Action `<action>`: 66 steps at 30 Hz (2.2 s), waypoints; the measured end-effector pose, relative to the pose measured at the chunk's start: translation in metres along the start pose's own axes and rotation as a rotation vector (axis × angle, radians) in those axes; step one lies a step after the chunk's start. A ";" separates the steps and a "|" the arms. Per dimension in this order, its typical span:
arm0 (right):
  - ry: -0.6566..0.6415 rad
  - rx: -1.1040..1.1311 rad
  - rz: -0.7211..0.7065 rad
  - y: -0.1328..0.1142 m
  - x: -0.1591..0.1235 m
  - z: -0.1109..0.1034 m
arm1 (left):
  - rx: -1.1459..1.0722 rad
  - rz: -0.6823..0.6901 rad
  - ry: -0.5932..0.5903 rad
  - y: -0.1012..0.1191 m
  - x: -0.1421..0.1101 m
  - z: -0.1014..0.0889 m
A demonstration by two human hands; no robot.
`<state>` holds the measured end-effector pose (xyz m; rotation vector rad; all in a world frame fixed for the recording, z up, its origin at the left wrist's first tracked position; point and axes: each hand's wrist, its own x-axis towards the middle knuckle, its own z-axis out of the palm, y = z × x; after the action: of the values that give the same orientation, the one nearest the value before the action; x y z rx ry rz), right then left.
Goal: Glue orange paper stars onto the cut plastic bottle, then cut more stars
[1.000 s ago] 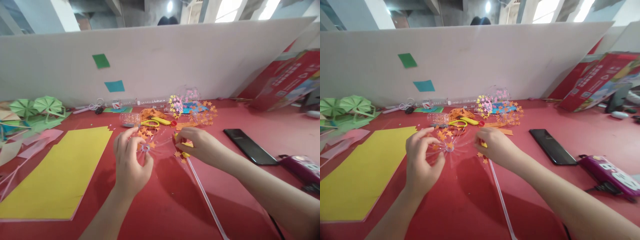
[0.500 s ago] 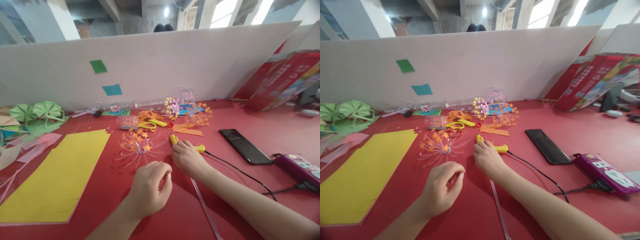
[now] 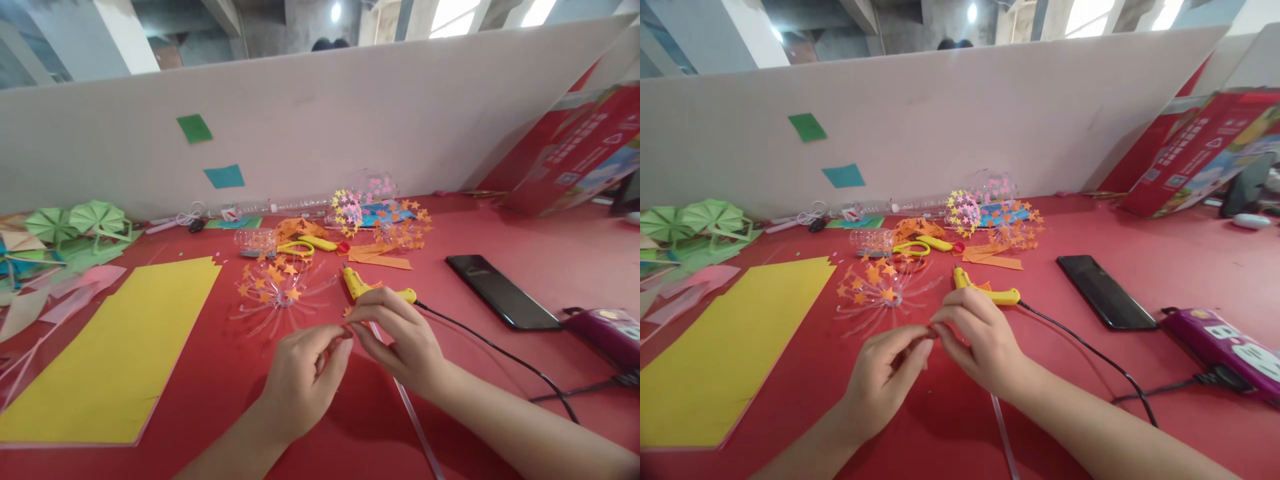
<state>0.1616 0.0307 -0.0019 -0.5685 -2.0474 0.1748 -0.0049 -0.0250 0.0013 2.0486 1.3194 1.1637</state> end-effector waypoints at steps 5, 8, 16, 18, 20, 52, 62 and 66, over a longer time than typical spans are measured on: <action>-0.032 -0.034 -0.129 -0.005 -0.005 -0.002 | -0.160 -0.076 0.001 0.003 0.001 -0.004; -0.065 -0.031 -0.189 -0.009 -0.006 -0.004 | -0.230 -0.135 0.030 0.004 0.002 -0.007; -0.179 -0.388 -0.008 0.025 0.001 -0.012 | -0.180 -0.051 0.128 0.001 0.003 -0.013; -0.348 -0.561 0.174 0.043 0.002 -0.016 | -0.159 -0.018 0.175 -0.001 0.005 -0.016; -0.529 -0.636 0.322 0.058 0.000 -0.019 | -0.135 0.003 0.221 -0.003 0.006 -0.019; -0.249 0.635 0.587 -0.003 -0.005 -0.006 | 0.045 -0.126 0.290 -0.021 0.014 -0.030; -0.269 0.697 0.632 -0.006 -0.005 -0.006 | 0.041 -0.120 0.278 -0.018 0.014 -0.028; -0.234 0.661 0.576 -0.008 -0.002 -0.006 | 0.033 -0.124 0.283 -0.017 0.013 -0.028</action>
<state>0.1652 0.0224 0.0026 -0.7130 -1.8318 1.2530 -0.0342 -0.0076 0.0097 1.8431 1.5814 1.4217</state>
